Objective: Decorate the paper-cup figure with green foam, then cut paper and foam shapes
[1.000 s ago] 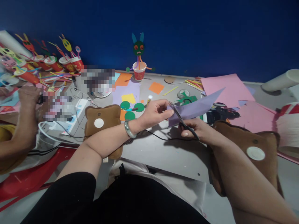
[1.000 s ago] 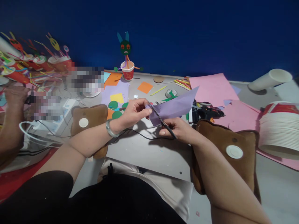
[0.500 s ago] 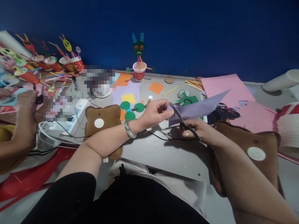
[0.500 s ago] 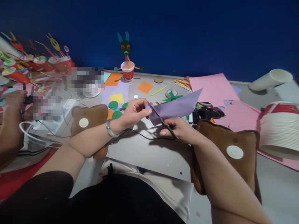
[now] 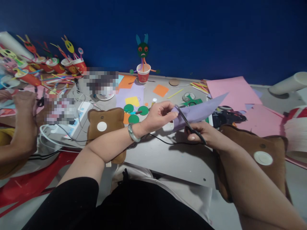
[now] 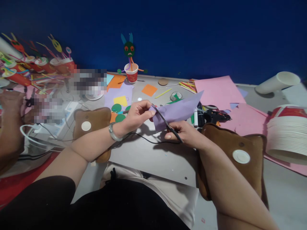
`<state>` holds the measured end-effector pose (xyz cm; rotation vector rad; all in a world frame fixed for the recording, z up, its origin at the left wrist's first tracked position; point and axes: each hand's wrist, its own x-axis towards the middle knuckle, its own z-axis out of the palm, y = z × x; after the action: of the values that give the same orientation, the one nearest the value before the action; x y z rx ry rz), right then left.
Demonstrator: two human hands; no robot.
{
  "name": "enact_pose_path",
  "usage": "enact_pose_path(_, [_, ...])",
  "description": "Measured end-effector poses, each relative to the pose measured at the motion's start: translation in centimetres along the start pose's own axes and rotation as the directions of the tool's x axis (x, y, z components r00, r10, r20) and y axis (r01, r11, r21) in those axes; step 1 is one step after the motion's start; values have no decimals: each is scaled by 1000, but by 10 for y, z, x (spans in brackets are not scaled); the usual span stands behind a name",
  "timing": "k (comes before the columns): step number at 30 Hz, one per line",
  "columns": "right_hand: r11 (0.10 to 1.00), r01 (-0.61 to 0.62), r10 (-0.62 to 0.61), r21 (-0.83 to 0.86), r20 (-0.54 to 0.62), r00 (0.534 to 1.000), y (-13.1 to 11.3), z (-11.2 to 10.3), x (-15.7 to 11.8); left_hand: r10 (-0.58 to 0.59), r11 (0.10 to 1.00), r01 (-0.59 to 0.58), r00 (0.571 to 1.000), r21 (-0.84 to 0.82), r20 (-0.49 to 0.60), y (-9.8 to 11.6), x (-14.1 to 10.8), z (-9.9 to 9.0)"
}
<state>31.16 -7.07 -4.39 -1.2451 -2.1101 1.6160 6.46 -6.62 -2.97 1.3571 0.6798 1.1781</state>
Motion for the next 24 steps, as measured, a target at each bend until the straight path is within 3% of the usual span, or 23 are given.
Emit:
enact_pose_path(6, [999, 41, -41, -8, 14, 999, 4, 0, 2, 48, 999, -48, 998, -22, -28, -3, 1, 2])
enact_pose_path(24, [998, 57, -57, 18, 34, 998, -3, 3, 0, 0, 999, -1, 1000, 45, 25, 1, -1, -1])
